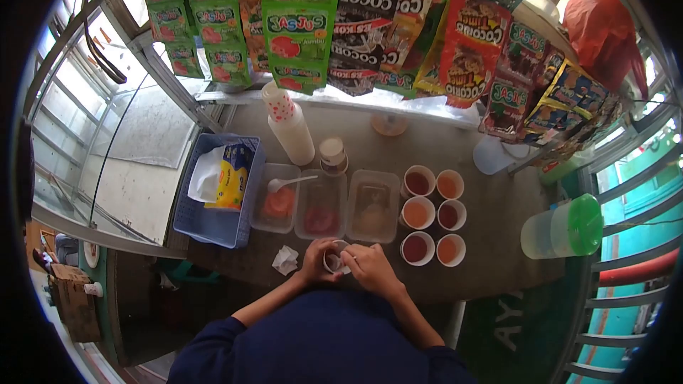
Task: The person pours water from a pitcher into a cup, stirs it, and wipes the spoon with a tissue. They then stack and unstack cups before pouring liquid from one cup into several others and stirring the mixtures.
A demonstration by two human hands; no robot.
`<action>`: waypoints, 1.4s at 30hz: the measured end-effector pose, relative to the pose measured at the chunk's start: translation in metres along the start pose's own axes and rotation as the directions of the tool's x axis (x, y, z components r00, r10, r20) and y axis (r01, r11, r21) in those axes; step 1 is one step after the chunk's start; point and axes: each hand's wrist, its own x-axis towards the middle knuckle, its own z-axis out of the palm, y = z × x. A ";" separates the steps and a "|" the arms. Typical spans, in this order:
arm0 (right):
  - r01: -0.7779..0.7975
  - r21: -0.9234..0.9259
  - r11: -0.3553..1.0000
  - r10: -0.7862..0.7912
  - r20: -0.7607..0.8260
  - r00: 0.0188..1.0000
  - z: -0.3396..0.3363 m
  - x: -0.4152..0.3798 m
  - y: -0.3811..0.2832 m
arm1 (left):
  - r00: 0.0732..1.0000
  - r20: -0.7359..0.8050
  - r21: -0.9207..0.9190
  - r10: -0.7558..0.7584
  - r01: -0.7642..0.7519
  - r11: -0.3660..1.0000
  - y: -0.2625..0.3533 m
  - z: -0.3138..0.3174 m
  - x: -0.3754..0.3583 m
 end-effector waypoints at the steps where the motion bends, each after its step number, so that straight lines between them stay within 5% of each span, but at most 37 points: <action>1: -0.004 0.006 1.000 0.004 0.005 1.000 0.002 -0.001 -0.001 | 1.000 0.003 0.000 -0.009 0.009 1.000 0.001 -0.001 0.001; 3: 0.013 -0.111 0.994 -0.022 -0.079 0.997 0.004 -0.002 -0.003 | 1.000 -0.009 -0.006 0.001 -0.001 1.000 0.005 -0.002 0.005; 6: -0.024 0.032 0.999 0.024 -0.001 1.000 0.000 -0.003 -0.001 | 1.000 -0.009 0.004 -0.006 0.006 1.000 0.006 -0.001 0.005; 10: -0.020 -0.065 0.998 0.013 -0.103 0.995 0.001 -0.003 -0.003 | 1.000 -0.010 0.005 0.002 -0.001 1.000 0.006 -0.002 0.006; 12: -0.009 0.020 1.000 0.009 0.001 1.000 0.001 -0.003 0.003 | 1.000 -0.011 0.010 -0.003 0.003 1.000 0.006 -0.001 0.006; 16: -0.008 -0.107 0.994 -0.001 -0.089 0.996 0.004 -0.005 -0.002 | 1.000 -0.022 0.030 -0.003 0.003 1.000 0.008 -0.001 0.007; 19: -0.021 -0.040 0.999 0.021 0.009 1.000 0.004 -0.005 -0.004 | 1.000 0.008 0.023 -0.024 0.024 0.999 0.008 -0.001 0.005; 22: -0.049 -0.043 0.998 0.044 -0.107 0.993 0.007 -0.005 -0.007 | 1.000 -0.014 0.043 -0.002 0.003 0.999 0.015 -0.005 0.007; 25: -0.047 -0.049 0.998 0.047 0.007 0.999 0.007 -0.004 -0.009 | 1.000 -0.002 -0.023 -0.025 0.025 0.999 0.020 -0.010 0.008; 31: -0.136 -0.255 0.957 0.120 -0.078 0.990 0.012 -0.007 -0.026 | 0.994 0.096 -0.049 -0.051 0.056 0.997 0.011 -0.015 0.002; 33: -0.172 0.037 0.984 0.174 -0.062 0.983 0.018 -0.008 -0.020 | 0.993 0.104 -0.056 -0.047 0.054 0.997 0.014 -0.020 0.003; 36: -0.129 -0.183 0.975 0.085 -0.233 0.969 0.020 -0.007 -0.033 | 0.992 0.116 -0.090 -0.044 0.055 0.994 0.012 -0.022 0.005; 40: -0.200 0.077 0.977 0.207 -0.101 0.973 0.023 -0.010 -0.018 | 0.977 0.191 -0.077 -0.098 0.114 0.990 0.008 -0.019 0.001; 42: -0.119 0.021 0.993 0.120 -0.263 0.957 0.024 -0.009 -0.020 | 0.981 0.183 -0.064 -0.071 0.084 0.994 0.008 -0.021 0.002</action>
